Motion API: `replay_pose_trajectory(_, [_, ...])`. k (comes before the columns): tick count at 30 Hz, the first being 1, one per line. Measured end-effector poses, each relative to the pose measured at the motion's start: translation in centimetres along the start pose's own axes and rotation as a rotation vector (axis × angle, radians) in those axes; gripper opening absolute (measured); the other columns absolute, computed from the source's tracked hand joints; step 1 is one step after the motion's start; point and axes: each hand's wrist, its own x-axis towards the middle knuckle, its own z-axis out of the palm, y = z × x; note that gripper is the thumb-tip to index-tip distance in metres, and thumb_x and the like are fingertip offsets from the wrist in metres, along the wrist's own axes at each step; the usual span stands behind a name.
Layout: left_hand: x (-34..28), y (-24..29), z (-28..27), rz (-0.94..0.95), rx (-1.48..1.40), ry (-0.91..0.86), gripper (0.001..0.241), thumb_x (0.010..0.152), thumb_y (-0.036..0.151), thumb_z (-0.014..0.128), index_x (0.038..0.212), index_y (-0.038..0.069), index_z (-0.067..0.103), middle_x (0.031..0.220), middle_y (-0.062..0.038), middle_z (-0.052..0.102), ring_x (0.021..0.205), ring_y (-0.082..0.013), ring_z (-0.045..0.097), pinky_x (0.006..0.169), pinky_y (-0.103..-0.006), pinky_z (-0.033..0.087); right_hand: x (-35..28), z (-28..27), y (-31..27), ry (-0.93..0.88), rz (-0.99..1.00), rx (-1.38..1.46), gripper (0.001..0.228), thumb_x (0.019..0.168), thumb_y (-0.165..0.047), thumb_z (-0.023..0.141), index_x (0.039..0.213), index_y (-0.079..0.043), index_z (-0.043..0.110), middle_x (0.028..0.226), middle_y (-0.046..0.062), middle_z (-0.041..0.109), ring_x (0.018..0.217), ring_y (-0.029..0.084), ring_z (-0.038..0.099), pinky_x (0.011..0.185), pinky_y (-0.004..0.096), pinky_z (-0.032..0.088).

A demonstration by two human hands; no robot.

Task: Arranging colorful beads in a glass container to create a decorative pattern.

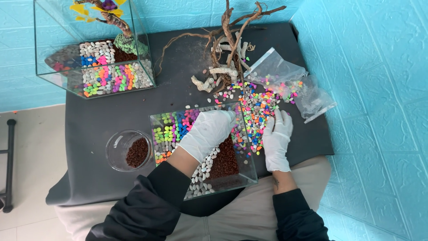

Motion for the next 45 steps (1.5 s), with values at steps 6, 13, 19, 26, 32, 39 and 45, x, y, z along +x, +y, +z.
replay_pose_trajectory(6, [-0.4,0.3,1.0,0.050,0.067,0.123,0.031,0.092,0.042,0.064,0.101,0.014,0.075,0.101,-0.008,0.075,0.108,-0.0285,0.070,0.086,-0.0457,0.056,2.8,-2.8,-6.7,-0.130,-0.069,-0.109,0.027,0.107,-0.028,0.059,0.132,-0.031,0.068,0.139,-0.007,0.058,0.130,0.023,0.051,0.103,0.049,0.045])
replay_pose_trajectory(13, [-0.1,0.6,0.9,0.102,0.136,0.244,0.030,0.092,0.042,0.065,0.100,0.014,0.075,0.101,-0.007,0.075,0.108,-0.0277,0.070,0.084,-0.0462,0.057,8.5,4.5,-0.7,-0.557,-0.023,-0.507,0.048,0.093,-0.048,0.056,0.139,-0.061,0.050,0.138,-0.023,0.045,0.129,0.024,0.045,0.091,0.045,0.054])
replay_pose_trajectory(19, [2.3,0.1,-2.2,0.101,0.174,-0.286,0.033,0.090,0.048,0.062,0.092,0.016,0.073,0.085,0.000,0.069,0.086,-0.0346,0.067,0.072,-0.0530,0.055,6.4,1.2,-2.0,-0.432,-0.116,-0.381,0.021,0.095,-0.048,0.066,0.113,-0.038,0.070,0.111,-0.008,0.066,0.113,0.024,0.061,0.086,0.041,0.059])
replay_pose_trajectory(26, [5.0,1.6,-5.3,-0.275,-0.009,-0.464,0.036,0.085,0.074,0.050,0.075,0.041,0.060,0.065,0.023,0.056,0.079,-0.0167,0.072,0.057,-0.0379,0.057,5.4,-8.6,-10.3,-0.405,0.314,0.100,0.021,0.094,-0.034,0.074,0.115,-0.039,0.075,0.103,-0.002,0.066,0.110,0.027,0.065,0.095,0.041,0.056])
replay_pose_trajectory(32, [10.9,4.5,-17.1,-0.752,-0.747,-0.620,0.025,0.080,0.048,0.069,0.085,0.024,0.073,0.068,0.006,0.074,0.075,-0.0148,0.075,0.061,-0.0260,0.059,4.1,-16.2,-19.0,-0.297,0.093,0.635,0.027,0.096,0.002,0.068,0.121,-0.005,0.074,0.108,0.023,0.075,0.109,0.035,0.070,0.098,0.046,0.055])
replay_pose_trajectory(39, [10.4,4.2,-16.8,-1.041,-1.339,-0.506,0.027,0.076,0.020,0.086,0.099,0.010,0.076,0.086,-0.012,0.078,0.074,-0.0202,0.078,0.046,-0.0196,0.061,2.8,-14.9,-20.0,-0.118,-0.064,0.693,0.020,0.090,0.001,0.078,0.110,0.000,0.074,0.104,0.017,0.077,0.101,0.029,0.075,0.085,0.040,0.062])
replay_pose_trajectory(45, [10.3,3.6,-17.5,-0.898,-1.439,-0.579,0.034,0.078,0.023,0.087,0.102,0.003,0.075,0.090,-0.016,0.076,0.081,-0.0205,0.078,0.059,-0.0190,0.062,2.9,-15.4,-20.7,-0.155,0.017,0.785,0.013,0.091,0.002,0.077,0.103,-0.001,0.074,0.085,0.014,0.074,0.078,0.025,0.075,0.074,0.039,0.062])
